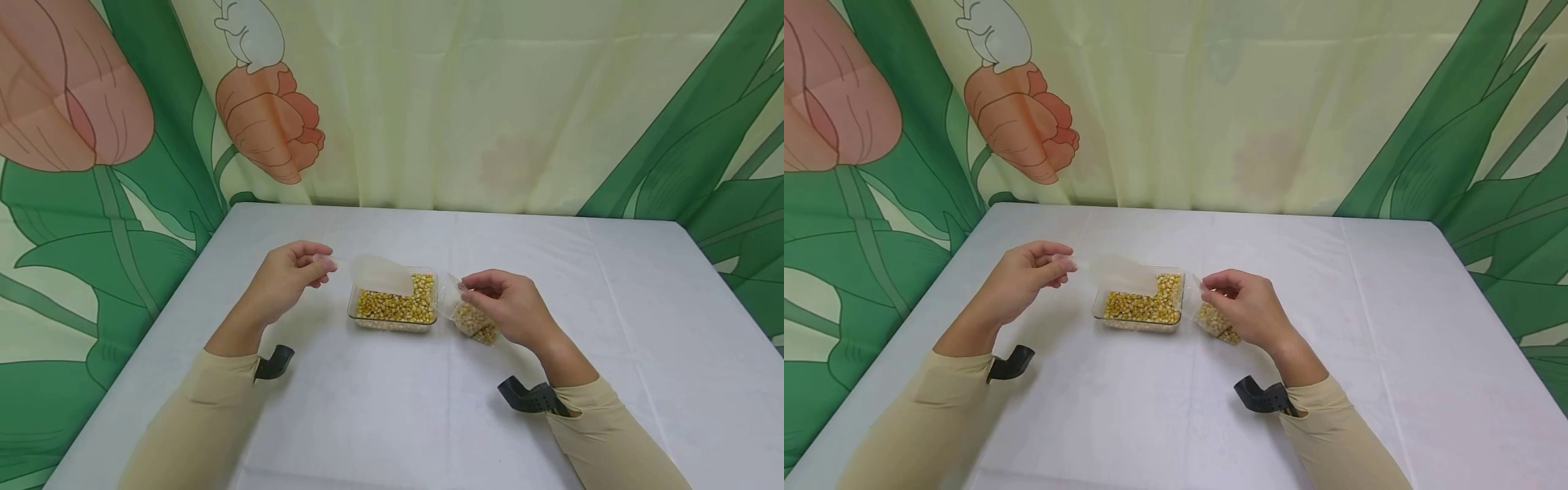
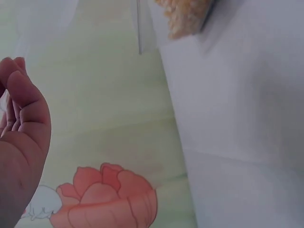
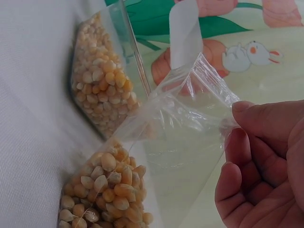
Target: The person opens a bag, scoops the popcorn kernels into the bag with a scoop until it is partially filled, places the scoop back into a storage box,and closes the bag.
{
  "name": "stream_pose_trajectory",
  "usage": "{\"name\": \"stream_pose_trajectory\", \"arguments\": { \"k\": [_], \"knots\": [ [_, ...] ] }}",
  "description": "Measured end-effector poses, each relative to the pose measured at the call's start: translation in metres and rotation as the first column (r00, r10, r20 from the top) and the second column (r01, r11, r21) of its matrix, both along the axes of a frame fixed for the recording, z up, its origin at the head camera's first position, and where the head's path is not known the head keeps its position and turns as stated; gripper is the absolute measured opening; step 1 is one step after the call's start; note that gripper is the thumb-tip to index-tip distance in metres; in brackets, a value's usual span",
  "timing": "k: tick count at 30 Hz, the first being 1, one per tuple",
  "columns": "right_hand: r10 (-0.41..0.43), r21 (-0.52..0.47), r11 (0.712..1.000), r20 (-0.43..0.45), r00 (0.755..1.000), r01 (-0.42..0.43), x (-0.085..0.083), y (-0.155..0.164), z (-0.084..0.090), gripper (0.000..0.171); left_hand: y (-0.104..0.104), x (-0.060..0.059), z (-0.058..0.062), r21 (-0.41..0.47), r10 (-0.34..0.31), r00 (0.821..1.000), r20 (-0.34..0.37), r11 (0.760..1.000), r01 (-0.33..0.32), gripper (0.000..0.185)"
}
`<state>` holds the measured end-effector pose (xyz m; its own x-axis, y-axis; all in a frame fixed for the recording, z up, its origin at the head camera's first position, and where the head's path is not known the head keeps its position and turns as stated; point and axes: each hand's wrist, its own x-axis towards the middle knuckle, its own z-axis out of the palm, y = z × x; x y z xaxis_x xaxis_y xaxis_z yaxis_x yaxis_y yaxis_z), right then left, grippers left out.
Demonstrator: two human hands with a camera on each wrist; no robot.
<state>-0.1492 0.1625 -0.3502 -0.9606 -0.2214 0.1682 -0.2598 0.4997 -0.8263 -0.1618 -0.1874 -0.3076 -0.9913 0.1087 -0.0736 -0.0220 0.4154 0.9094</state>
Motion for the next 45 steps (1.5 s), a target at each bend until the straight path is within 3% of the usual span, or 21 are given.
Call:
{"name": "stream_pose_trajectory", "arguments": {
  "k": [10, 14, 17, 22, 25, 29, 36, 45],
  "knots": [
    [0.008, 0.015, 1.0, -0.004, 1.0, -0.008, -0.003, 0.0, -0.003, 0.017, -0.008, -0.003, 0.01, -0.233, -0.015, 0.998, -0.066, 0.973, -0.001, 0.027],
    [0.004, 0.023, 1.0, 0.0, 1.0, -0.004, -0.003, 0.0, -0.003, 0.018, -0.002, 0.001, 0.013, -0.32, -0.012, 0.99, -0.144, 0.947, -0.035, 0.029],
    [0.002, 0.028, 1.0, 0.005, 1.0, -0.002, -0.003, 0.0, -0.003, 0.018, 0.005, 0.006, 0.016, -0.382, -0.039, 0.97, -0.241, 0.922, -0.058, 0.029],
    [0.0, 0.024, 1.0, 0.009, 1.0, 0.0, -0.003, 0.0, -0.003, 0.018, 0.019, 0.014, 0.019, -0.475, -0.124, 0.918, -0.378, 0.876, -0.078, 0.025],
    [-0.001, 0.026, 1.0, 0.005, 1.0, 0.001, -0.003, 0.0, -0.004, 0.018, 0.027, 0.015, 0.02, -0.524, -0.158, 0.903, -0.399, 0.848, -0.083, 0.023],
    [-0.001, 0.029, 1.0, 0.003, 1.0, 0.001, -0.003, -0.001, -0.004, 0.018, 0.036, 0.016, 0.018, -0.559, -0.179, 0.9, -0.397, 0.825, -0.083, 0.022],
    [0.002, 0.025, 1.0, 0.001, 1.0, -0.003, -0.002, -0.001, -0.004, 0.017, 0.038, 0.012, 0.011, -0.543, -0.153, 0.905, -0.398, 0.834, -0.098, 0.02],
    [0.004, 0.01, 1.0, 0.003, 1.0, -0.004, -0.002, 0.0, -0.005, 0.017, 0.027, 0.006, 0.0, -0.453, -0.095, 0.935, -0.341, 0.888, -0.075, 0.019]
  ]
}}
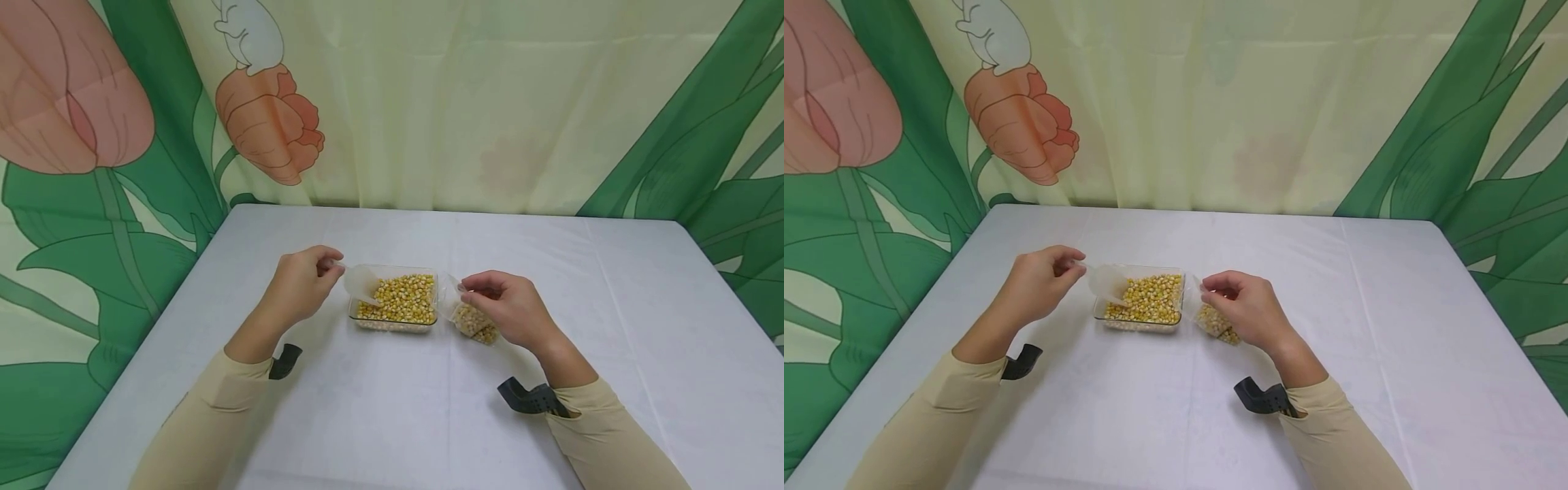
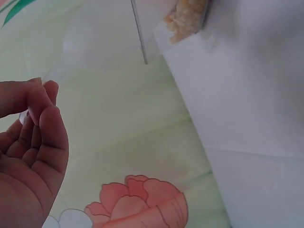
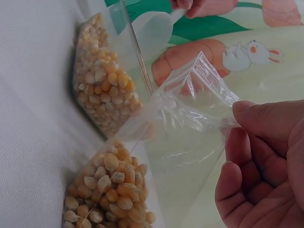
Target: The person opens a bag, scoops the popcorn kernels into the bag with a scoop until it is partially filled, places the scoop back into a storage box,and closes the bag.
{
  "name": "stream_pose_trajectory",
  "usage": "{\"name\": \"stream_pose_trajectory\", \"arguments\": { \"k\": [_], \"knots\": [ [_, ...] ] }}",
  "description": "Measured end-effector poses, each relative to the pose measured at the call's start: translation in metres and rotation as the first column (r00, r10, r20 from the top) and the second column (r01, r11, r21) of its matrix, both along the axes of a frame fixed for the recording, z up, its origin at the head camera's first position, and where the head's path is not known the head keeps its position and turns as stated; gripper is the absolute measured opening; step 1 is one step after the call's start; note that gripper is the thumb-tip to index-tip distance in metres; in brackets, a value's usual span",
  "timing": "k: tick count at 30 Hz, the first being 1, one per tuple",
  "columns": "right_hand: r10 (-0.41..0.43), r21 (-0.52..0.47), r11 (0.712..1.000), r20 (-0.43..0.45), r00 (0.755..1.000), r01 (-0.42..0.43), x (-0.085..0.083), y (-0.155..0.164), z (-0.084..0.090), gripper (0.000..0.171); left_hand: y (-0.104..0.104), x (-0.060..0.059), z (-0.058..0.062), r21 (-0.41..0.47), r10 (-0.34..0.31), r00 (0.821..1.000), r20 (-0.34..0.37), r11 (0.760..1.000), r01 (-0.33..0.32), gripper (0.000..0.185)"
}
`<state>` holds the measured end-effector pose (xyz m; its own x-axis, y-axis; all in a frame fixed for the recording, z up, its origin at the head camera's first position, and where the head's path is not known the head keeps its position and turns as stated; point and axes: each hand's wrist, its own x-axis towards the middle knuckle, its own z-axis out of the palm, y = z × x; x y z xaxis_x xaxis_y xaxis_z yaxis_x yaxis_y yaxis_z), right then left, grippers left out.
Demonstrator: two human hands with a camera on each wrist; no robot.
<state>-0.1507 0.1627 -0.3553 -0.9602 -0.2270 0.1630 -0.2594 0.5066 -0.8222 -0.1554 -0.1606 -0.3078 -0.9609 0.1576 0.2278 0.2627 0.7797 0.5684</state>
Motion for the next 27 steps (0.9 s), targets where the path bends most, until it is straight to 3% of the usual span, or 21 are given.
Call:
{"name": "stream_pose_trajectory", "arguments": {
  "k": [5, 8, 14, 27],
  "knots": [
    [-0.001, 0.006, 1.0, -0.003, 1.0, 0.001, 0.0, 0.0, 0.0, 0.017, -0.003, -0.003, -0.005, 0.048, 0.015, 0.999, 0.033, 0.999, -0.017, 0.019],
    [-0.001, 0.005, 1.0, -0.002, 1.0, 0.001, 0.0, 0.0, 0.0, 0.017, -0.005, -0.007, -0.009, 0.073, 0.038, 0.994, 0.103, 0.996, -0.046, 0.019],
    [-0.005, 0.011, 1.0, 0.008, 1.0, 0.005, 0.001, -0.001, 0.0, 0.017, -0.01, -0.012, -0.02, 0.144, 0.058, 0.966, 0.252, 0.985, -0.096, 0.021],
    [-0.002, 0.011, 1.0, -0.001, 1.0, 0.002, 0.001, -0.001, 0.001, 0.017, -0.015, -0.022, -0.044, 0.246, 0.05, 0.934, 0.354, 0.959, -0.144, 0.025]
  ]
}}
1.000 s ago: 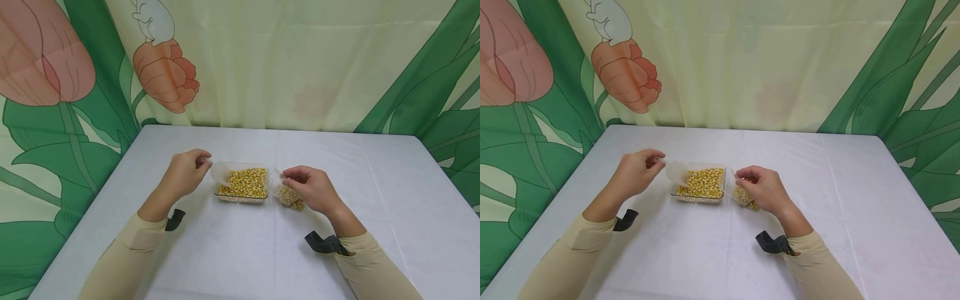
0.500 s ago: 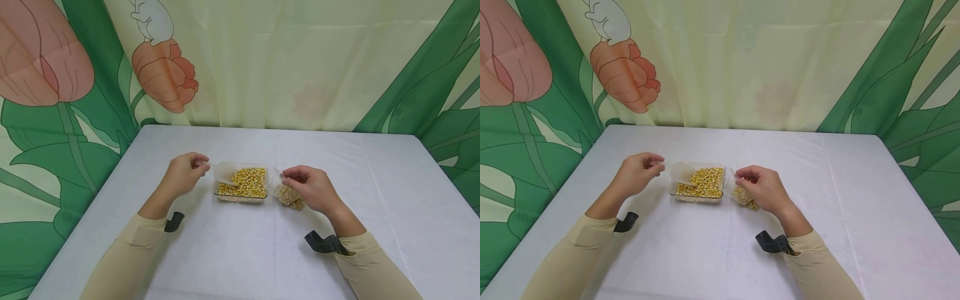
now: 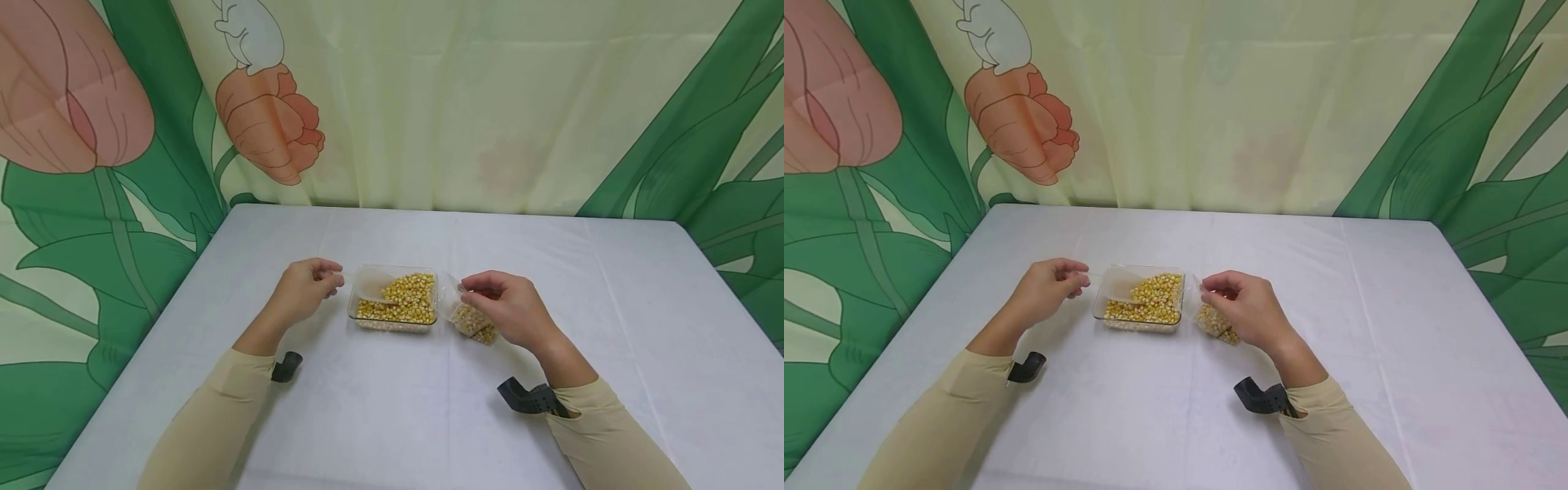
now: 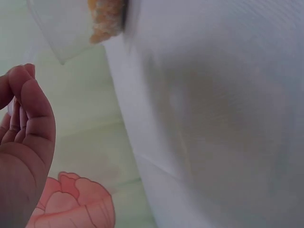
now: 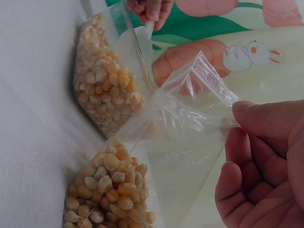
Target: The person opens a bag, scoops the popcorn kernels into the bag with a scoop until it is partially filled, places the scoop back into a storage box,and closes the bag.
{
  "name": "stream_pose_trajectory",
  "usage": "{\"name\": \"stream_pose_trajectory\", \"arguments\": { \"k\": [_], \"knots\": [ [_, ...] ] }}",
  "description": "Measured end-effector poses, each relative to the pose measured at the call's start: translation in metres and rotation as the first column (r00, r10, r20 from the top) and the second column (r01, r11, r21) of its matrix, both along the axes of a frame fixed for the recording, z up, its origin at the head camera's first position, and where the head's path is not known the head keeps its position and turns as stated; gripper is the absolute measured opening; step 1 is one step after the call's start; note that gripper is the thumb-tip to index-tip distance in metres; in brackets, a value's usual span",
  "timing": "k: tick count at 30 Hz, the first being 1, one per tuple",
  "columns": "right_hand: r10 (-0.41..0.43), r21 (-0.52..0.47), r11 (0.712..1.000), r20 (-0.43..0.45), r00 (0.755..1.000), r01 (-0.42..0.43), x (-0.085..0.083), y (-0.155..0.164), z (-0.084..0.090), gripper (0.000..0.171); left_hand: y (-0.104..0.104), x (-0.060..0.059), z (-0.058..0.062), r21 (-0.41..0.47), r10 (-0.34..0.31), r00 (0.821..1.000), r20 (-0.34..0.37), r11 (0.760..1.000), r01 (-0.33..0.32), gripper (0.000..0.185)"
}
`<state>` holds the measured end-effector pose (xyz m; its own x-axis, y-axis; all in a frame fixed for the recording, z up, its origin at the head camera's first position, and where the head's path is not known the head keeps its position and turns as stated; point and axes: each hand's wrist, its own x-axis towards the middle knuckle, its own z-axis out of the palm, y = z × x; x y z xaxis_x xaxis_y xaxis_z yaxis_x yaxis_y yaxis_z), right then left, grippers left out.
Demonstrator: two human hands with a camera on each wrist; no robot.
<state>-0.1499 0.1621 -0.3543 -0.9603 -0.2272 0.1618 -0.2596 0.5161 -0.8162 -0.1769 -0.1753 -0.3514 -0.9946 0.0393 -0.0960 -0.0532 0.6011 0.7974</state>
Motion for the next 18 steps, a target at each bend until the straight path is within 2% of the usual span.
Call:
{"name": "stream_pose_trajectory", "arguments": {
  "k": [7, 12, 18],
  "knots": [
    [-0.001, -0.011, 1.0, 0.011, 1.0, 0.001, 0.0, 0.0, -0.001, 0.017, -0.005, -0.004, -0.013, 0.057, 0.003, 0.997, 0.077, 0.998, -0.007, 0.029],
    [-0.001, -0.01, 1.0, 0.012, 1.0, 0.001, -0.001, 0.0, -0.001, 0.017, -0.005, -0.005, -0.013, 0.061, 0.003, 0.995, 0.104, 0.998, -0.009, 0.028],
    [-0.003, -0.007, 1.0, 0.02, 1.0, 0.003, 0.0, 0.0, -0.001, 0.016, -0.003, -0.009, -0.014, 0.095, -0.029, 0.991, 0.131, 0.995, 0.016, 0.029]
  ]
}}
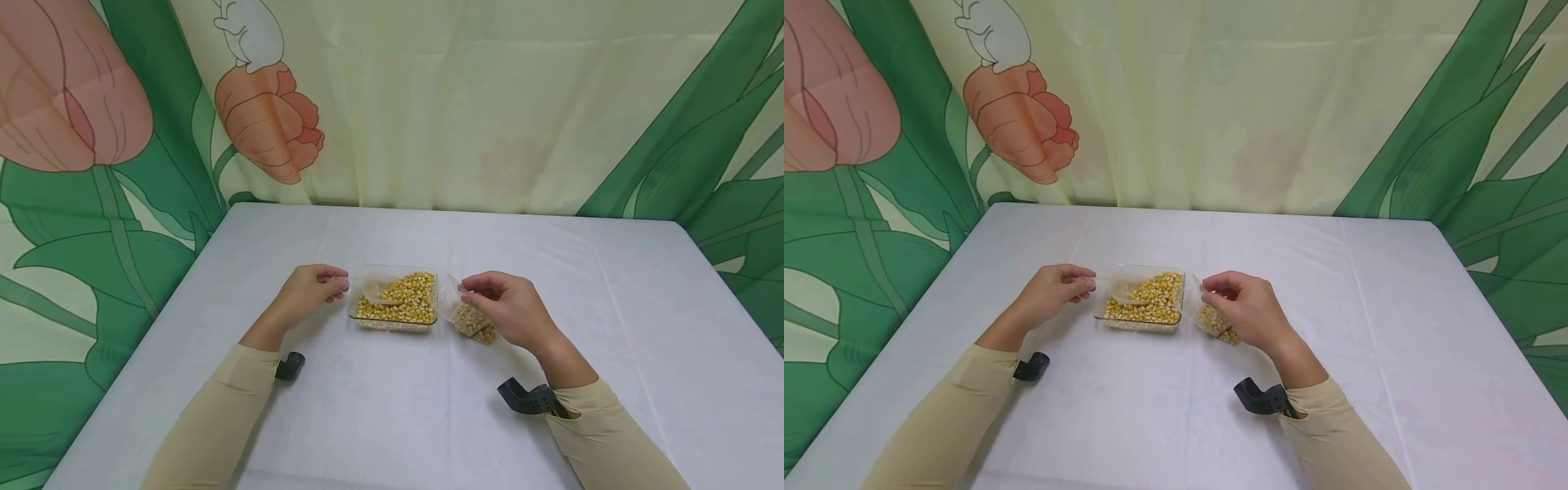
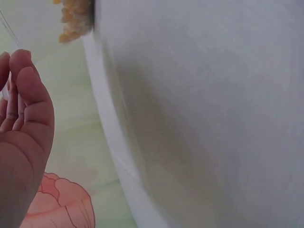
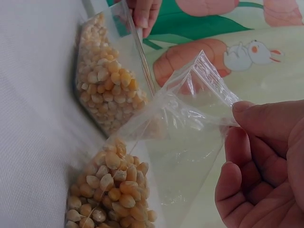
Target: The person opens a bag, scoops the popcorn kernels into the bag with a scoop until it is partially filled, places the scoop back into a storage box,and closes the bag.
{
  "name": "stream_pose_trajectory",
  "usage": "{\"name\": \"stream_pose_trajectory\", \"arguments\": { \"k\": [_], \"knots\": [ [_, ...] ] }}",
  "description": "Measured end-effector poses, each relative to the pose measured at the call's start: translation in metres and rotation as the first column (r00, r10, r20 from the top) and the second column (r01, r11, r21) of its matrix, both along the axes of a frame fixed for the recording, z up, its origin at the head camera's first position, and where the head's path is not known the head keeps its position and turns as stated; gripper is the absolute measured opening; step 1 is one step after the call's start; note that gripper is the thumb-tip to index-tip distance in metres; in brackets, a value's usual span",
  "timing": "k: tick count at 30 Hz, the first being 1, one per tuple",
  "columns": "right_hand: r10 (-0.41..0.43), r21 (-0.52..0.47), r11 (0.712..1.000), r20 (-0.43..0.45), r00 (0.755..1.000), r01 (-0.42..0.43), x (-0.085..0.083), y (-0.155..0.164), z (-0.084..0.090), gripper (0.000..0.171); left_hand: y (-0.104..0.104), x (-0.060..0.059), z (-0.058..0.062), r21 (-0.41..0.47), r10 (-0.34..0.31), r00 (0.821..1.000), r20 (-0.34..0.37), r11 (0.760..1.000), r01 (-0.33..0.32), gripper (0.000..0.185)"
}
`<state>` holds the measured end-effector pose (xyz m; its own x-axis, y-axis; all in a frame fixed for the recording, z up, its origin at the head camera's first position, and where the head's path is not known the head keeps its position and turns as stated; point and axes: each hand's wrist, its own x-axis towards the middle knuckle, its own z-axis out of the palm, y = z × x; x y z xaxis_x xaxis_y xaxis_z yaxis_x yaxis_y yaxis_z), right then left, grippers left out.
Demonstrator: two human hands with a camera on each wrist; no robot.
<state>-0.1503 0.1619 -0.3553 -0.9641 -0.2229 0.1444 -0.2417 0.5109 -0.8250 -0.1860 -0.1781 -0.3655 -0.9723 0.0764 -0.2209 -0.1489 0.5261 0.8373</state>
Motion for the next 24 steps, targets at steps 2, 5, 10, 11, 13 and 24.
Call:
{"name": "stream_pose_trajectory", "arguments": {
  "k": [2, 5, 10, 11, 13, 24],
  "knots": [
    [-0.003, 0.003, 1.0, -0.002, 1.0, 0.003, 0.0, 0.0, 0.0, 0.016, 0.0, -0.001, -0.001, -0.004, -0.008, 1.0, -0.007, 1.0, 0.008, 0.029],
    [-0.006, -0.002, 1.0, 0.001, 1.0, 0.006, 0.001, 0.001, 0.001, 0.016, 0.0, -0.002, -0.002, 0.018, -0.013, 1.0, -0.002, 1.0, 0.013, 0.029],
    [-0.005, -0.006, 1.0, 0.006, 1.0, 0.005, 0.001, 0.002, 0.001, 0.016, -0.005, -0.004, -0.007, 0.146, 0.003, 0.999, 0.032, 0.989, -0.008, 0.029],
    [-0.006, -0.005, 1.0, 0.005, 1.0, 0.006, 0.001, 0.002, 0.001, 0.016, -0.007, -0.005, -0.008, 0.173, 0.007, 0.999, 0.037, 0.985, -0.014, 0.03],
    [-0.006, -0.002, 1.0, -0.001, 1.0, 0.006, 0.001, 0.002, 0.001, 0.016, -0.009, -0.005, -0.009, 0.21, 0.018, 0.999, 0.042, 0.977, -0.026, 0.03],
    [-0.01, 0.008, 1.0, 0.008, 1.0, 0.01, 0.001, 0.003, 0.001, 0.017, -0.012, -0.002, -0.005, 0.279, 0.043, 0.996, 0.08, 0.958, -0.064, 0.033]
  ]
}}
